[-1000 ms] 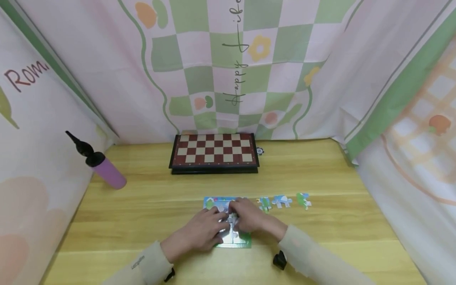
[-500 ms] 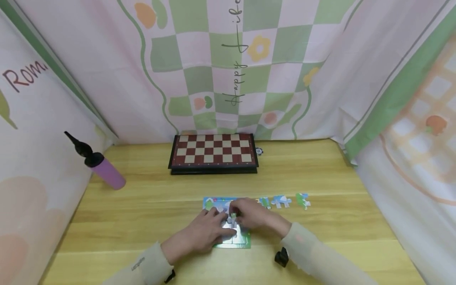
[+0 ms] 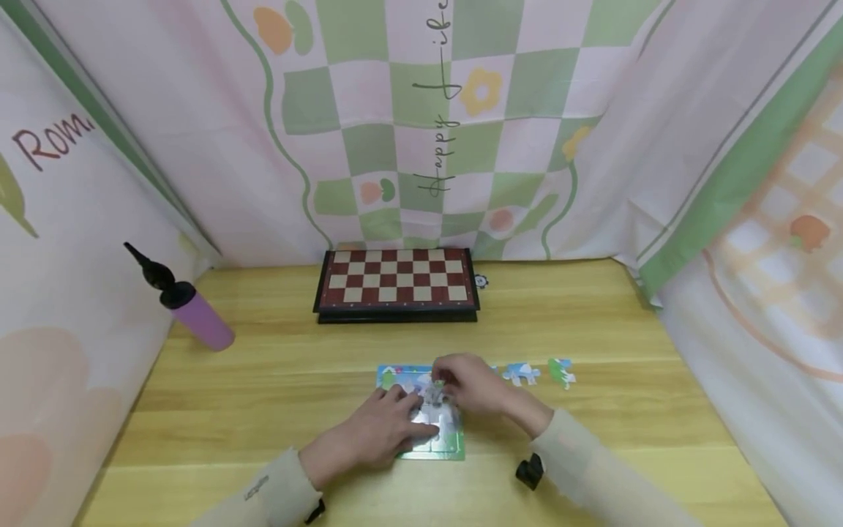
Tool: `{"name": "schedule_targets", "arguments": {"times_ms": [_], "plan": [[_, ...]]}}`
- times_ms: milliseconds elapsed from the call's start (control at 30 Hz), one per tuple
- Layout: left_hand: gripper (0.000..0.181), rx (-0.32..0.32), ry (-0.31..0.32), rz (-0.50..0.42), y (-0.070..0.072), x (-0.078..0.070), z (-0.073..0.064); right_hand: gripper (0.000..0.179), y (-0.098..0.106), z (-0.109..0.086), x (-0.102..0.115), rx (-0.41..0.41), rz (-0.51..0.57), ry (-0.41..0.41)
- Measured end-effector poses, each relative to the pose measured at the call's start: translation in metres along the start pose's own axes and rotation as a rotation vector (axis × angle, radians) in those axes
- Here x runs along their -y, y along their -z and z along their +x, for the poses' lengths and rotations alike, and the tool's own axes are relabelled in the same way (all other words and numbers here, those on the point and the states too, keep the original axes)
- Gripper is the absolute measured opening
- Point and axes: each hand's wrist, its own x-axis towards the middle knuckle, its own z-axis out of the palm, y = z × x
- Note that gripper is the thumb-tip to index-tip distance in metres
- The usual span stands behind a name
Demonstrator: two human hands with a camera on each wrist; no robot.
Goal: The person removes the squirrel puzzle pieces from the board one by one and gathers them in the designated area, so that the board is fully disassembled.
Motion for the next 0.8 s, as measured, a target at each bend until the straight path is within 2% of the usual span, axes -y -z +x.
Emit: {"name": "schedule_targets", "arguments": {"times_ms": [167,367,500,667,800], "plan": [[0.048,-0.005,-0.004,-0.006,-0.002,0.0,0.001,0.018,0.024,-0.007,-0.012,-0.063,-0.007,-0.058],[0.048,0.0,0.001,-0.028,-0.003,0.001,0.002,0.023,0.056,-0.029,-0.044,-0.203,-0.011,-0.065],[0.047,0.003,0.002,-0.028,-0.003,0.001,0.002,0.026,0.077,-0.052,-0.072,-0.294,-0.005,-0.099],[0.046,0.005,0.003,-0.057,-0.006,0.002,0.002,0.025,0.1,-0.088,-0.113,-0.371,-0.025,-0.216],[0.047,0.007,0.008,-0.077,-0.007,0.003,0.002,0.022,0.111,-0.114,-0.147,-0.386,-0.08,-0.307]]}}
